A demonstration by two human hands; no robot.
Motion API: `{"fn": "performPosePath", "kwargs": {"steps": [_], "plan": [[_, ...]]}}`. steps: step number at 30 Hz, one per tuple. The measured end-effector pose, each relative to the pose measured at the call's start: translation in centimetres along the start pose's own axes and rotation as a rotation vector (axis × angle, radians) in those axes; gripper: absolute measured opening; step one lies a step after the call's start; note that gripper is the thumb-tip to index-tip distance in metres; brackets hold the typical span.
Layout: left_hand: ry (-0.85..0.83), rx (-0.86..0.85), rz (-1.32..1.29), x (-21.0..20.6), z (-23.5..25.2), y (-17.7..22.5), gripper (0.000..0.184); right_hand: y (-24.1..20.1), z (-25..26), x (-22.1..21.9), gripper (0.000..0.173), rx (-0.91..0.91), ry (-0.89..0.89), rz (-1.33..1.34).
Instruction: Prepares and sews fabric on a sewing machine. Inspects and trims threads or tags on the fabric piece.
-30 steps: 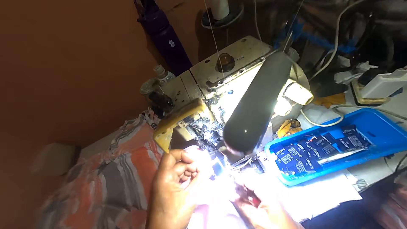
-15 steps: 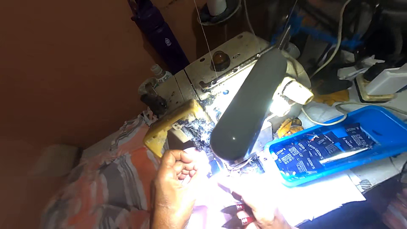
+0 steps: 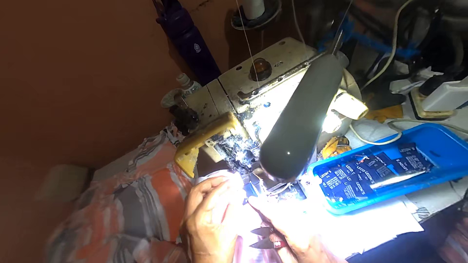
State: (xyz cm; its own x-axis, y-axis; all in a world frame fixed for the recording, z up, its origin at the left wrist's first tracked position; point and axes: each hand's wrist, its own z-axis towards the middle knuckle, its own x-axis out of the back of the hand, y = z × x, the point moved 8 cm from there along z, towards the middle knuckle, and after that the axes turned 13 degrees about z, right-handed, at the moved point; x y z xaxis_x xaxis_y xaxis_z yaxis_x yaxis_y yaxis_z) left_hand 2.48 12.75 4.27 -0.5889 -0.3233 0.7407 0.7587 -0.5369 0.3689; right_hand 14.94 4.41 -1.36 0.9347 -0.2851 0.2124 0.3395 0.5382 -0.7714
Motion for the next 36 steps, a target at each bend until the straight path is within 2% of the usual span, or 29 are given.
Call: {"fn": "performPosePath", "kwargs": {"steps": [4,13,20,25,31,33,36], "plan": [[0.069,-0.072,0.109,-0.1,-0.8,0.6,0.023,0.0,0.0,0.0,0.044,-0.009,-0.014,-0.003],[0.037,-0.027,0.140,-1.1,0.6,0.1,0.023,1.0,1.3,0.4,0.048,-0.051,0.010,0.038],[0.024,-0.026,0.158,-1.4,1.2,-0.1,0.023,0.7,1.1,0.6,0.045,-0.057,0.045,0.048],[-0.005,-0.010,0.138,-1.4,1.3,-0.5,0.025,-0.4,-2.3,1.3,0.030,-0.122,0.098,0.176],[-0.002,-0.007,0.137,-1.5,1.2,-0.7,0.025,-1.0,-2.4,1.4,0.020,-0.129,0.098,0.248],[-0.029,0.011,0.127,-1.6,1.5,-1.1,0.026,-1.1,-1.9,0.8,0.019,-0.096,0.058,0.248],[-0.086,0.146,0.098,-1.7,3.1,-2.7,0.024,-3.0,0.4,-1.9,0.014,0.014,-0.069,0.103]]}}
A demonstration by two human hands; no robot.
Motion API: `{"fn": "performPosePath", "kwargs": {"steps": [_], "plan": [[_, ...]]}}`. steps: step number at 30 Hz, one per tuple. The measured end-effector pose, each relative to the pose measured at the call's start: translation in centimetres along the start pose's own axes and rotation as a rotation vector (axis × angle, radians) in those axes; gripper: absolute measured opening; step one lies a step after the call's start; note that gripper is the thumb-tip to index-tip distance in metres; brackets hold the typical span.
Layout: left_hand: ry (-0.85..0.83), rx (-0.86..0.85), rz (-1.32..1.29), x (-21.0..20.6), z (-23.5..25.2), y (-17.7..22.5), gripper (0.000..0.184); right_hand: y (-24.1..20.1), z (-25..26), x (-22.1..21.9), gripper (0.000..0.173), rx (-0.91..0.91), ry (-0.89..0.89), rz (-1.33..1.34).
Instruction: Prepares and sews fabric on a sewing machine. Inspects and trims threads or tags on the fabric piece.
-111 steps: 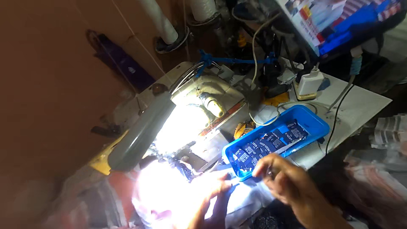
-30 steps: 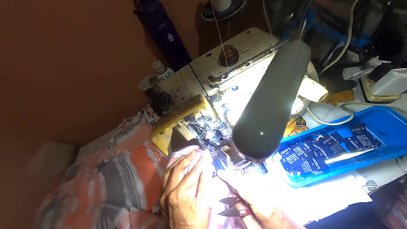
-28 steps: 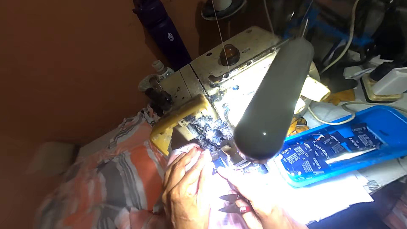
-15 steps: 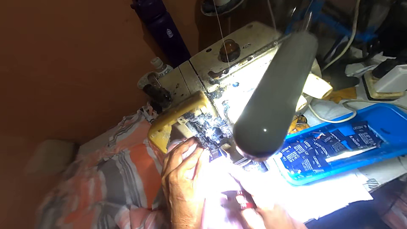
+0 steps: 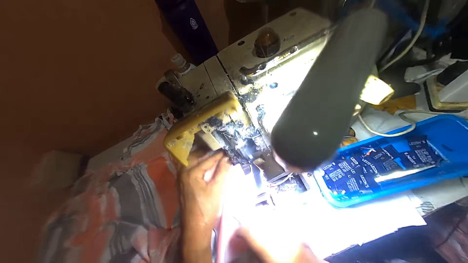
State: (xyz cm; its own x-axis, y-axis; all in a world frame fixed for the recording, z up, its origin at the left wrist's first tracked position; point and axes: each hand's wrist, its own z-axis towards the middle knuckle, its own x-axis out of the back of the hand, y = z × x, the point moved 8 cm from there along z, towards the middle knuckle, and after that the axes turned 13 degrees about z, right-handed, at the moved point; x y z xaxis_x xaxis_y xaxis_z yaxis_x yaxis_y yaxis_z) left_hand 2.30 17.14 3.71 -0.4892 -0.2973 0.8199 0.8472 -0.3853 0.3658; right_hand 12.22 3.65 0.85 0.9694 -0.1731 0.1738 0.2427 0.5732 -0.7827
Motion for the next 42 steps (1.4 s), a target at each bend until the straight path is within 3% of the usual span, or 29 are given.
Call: {"fn": "performPosePath", "kwargs": {"steps": [3,6,10,13,15,18,21,27,32,42], "plan": [[-0.018,0.164,-0.083,-0.5,2.3,-2.7,0.039,-1.4,3.8,-3.2,0.009,0.061,-0.041,-0.329],[-0.096,0.338,-0.415,-0.3,1.2,-5.7,0.064,-1.7,4.0,-3.5,0.009,0.040,-0.077,-0.225],[0.057,0.238,-0.469,3.4,-7.7,-6.1,0.061,-1.9,-1.7,-0.1,0.025,-0.035,-0.056,0.055],[0.156,0.225,-0.414,4.5,-12.8,-4.0,0.033,-1.2,-4.1,3.3,0.021,-0.110,0.022,0.018],[0.214,0.160,-0.303,4.8,-13.1,-2.9,0.031,-0.6,-4.4,4.6,0.023,-0.149,0.016,-0.070],[0.210,0.054,-0.184,4.9,-11.0,-2.2,0.043,0.1,-4.3,5.3,0.041,-0.249,0.022,-0.042],[0.203,0.005,-0.166,5.1,-9.0,-1.4,0.042,-0.5,-4.0,5.5,0.054,-0.239,0.085,-0.069],[0.259,-0.086,-0.170,5.7,-8.6,0.8,0.018,-1.1,-3.6,5.0,0.035,-0.159,0.167,-0.147],[0.397,-0.093,-0.343,7.4,-10.2,0.5,0.017,-1.8,-3.0,4.2,0.033,-0.082,0.181,-0.164],[0.572,-0.045,-0.011,6.6,-13.8,1.6,0.023,-4.3,-0.3,-0.5,0.017,0.162,0.111,-0.342]]}}
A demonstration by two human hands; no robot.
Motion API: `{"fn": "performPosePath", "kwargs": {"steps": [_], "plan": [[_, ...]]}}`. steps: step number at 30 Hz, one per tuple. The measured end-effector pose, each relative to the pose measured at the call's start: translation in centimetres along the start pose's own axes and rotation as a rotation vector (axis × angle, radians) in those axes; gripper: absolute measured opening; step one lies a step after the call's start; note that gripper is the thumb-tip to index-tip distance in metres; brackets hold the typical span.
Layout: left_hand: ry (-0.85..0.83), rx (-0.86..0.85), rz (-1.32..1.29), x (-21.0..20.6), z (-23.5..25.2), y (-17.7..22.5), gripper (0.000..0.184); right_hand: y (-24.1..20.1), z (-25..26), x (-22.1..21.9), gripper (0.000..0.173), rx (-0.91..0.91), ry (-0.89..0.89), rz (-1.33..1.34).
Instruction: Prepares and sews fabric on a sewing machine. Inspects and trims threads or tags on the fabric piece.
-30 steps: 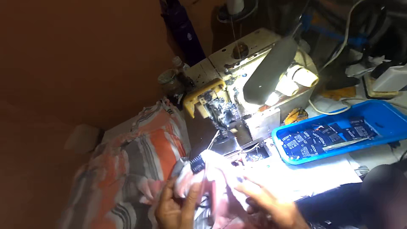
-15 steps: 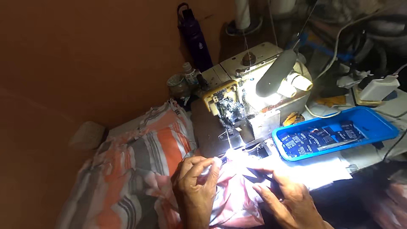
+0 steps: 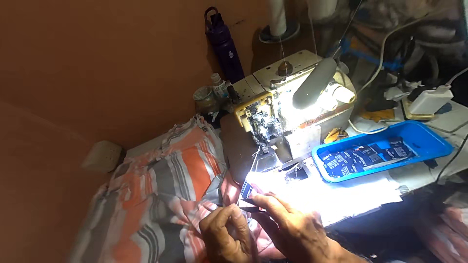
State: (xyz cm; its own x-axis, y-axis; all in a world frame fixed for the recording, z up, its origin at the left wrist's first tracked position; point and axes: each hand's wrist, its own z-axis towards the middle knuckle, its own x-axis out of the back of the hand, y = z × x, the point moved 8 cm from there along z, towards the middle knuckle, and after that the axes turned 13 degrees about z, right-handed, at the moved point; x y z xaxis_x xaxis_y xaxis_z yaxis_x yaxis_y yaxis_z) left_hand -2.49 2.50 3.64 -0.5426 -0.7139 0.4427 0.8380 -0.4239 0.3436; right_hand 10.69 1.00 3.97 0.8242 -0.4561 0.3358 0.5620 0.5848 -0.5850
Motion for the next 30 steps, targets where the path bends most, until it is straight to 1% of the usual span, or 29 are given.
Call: {"fn": "performPosePath", "kwargs": {"steps": [4,7,11,15,17,19,20,22,24,27,29,30], "plan": [[0.051,-0.014,0.048,0.0,0.0,-0.4,0.023,-0.3,-0.1,-0.7,0.016,0.064,0.004,-0.077],[0.068,0.004,0.031,-0.1,-0.2,-0.8,0.023,-0.1,-0.1,-1.0,0.016,0.085,-0.007,-0.094],[0.051,-0.012,0.004,0.1,-0.8,0.0,0.019,-0.5,0.1,-1.5,0.014,0.111,-0.016,-0.143],[0.054,-0.020,0.006,-0.1,-1.2,0.0,0.020,0.0,0.2,-1.5,0.015,0.111,-0.038,-0.096],[0.008,-0.006,0.032,-0.5,-1.3,-0.3,0.027,0.7,0.8,-0.5,0.016,0.083,-0.015,-0.118],[-0.095,0.025,0.055,-1.1,-1.3,-0.6,0.036,2.1,1.8,1.0,0.017,0.035,0.038,-0.218],[-0.127,0.036,0.071,-1.4,-1.4,-0.8,0.035,2.9,2.3,1.6,0.018,0.006,0.039,-0.282],[-0.156,0.061,0.091,-1.4,-1.6,-1.0,0.025,4.2,3.0,2.3,0.017,-0.046,-0.025,-0.361],[-0.178,0.084,0.058,-1.0,-1.4,-0.9,0.018,4.7,3.6,2.0,0.013,-0.033,-0.086,-0.348],[-0.180,0.045,0.000,-0.6,-0.9,0.0,0.016,4.8,4.3,-0.3,0.013,-0.009,-0.223,-0.242],[-0.183,0.018,0.023,-0.3,-0.6,0.4,0.016,4.6,4.5,-0.8,0.013,0.028,-0.236,-0.207],[-0.181,0.012,0.045,-0.1,-0.4,0.4,0.016,4.3,4.7,-0.3,0.013,0.036,-0.204,-0.202]]}}
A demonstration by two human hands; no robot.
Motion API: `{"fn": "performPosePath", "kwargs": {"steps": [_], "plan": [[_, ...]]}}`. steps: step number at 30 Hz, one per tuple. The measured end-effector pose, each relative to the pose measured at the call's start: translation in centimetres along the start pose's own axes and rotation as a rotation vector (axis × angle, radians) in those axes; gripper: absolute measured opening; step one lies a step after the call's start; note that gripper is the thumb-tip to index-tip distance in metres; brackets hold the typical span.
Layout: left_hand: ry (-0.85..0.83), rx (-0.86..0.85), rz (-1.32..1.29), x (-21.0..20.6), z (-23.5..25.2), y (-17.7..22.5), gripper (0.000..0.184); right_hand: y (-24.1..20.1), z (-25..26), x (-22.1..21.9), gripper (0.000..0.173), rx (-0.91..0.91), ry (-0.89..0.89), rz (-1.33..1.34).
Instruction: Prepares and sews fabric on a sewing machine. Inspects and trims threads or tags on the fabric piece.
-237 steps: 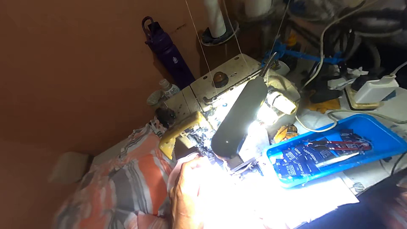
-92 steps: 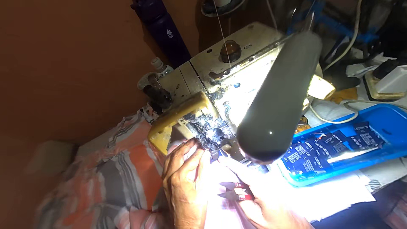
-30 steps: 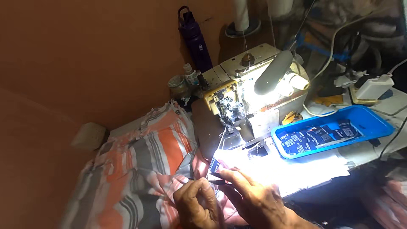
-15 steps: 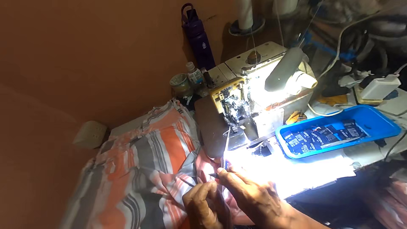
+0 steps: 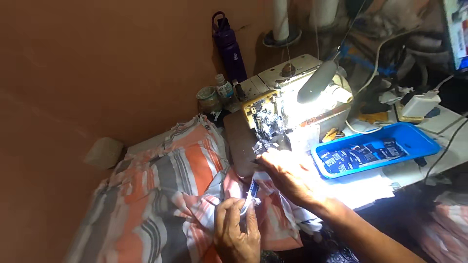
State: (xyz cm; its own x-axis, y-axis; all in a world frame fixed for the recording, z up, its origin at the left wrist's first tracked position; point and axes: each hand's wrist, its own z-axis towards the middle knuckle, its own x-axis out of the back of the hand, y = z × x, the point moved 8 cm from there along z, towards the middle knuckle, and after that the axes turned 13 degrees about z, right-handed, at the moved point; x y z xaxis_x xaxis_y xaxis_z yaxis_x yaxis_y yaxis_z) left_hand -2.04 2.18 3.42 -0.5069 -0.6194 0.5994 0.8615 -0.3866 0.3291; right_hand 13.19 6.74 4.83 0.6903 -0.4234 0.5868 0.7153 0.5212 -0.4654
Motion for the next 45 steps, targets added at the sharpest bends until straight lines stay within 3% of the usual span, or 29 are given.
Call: {"fn": "performPosePath", "kwargs": {"steps": [3,5,9,12,17,24,45], "plan": [[-0.010,0.007,0.000,0.8,0.3,-1.0,0.018,0.1,-1.1,3.9,0.012,-0.046,0.211,0.026],[-0.014,0.009,-0.032,1.4,0.4,-1.6,0.019,2.5,-3.0,5.8,0.020,-0.256,0.244,0.158],[-0.002,-0.008,-0.046,1.9,0.3,-1.7,0.019,7.6,-7.3,4.2,0.019,-0.653,0.058,0.537],[-0.007,-0.025,-0.045,2.0,0.0,-1.4,0.019,6.9,-8.5,1.9,0.014,-0.768,-0.037,0.791],[0.001,-0.060,-0.056,2.3,-0.3,-0.9,0.020,7.2,-8.8,-0.4,0.012,-0.863,-0.080,0.860],[-0.022,-0.081,-0.008,2.7,-0.8,-0.9,0.019,6.1,-7.4,-1.7,0.008,-0.863,-0.125,1.005],[-0.009,-0.072,0.060,3.1,-2.0,-0.4,0.016,6.7,-6.2,-1.7,0.009,-0.706,-0.042,0.866]]}}
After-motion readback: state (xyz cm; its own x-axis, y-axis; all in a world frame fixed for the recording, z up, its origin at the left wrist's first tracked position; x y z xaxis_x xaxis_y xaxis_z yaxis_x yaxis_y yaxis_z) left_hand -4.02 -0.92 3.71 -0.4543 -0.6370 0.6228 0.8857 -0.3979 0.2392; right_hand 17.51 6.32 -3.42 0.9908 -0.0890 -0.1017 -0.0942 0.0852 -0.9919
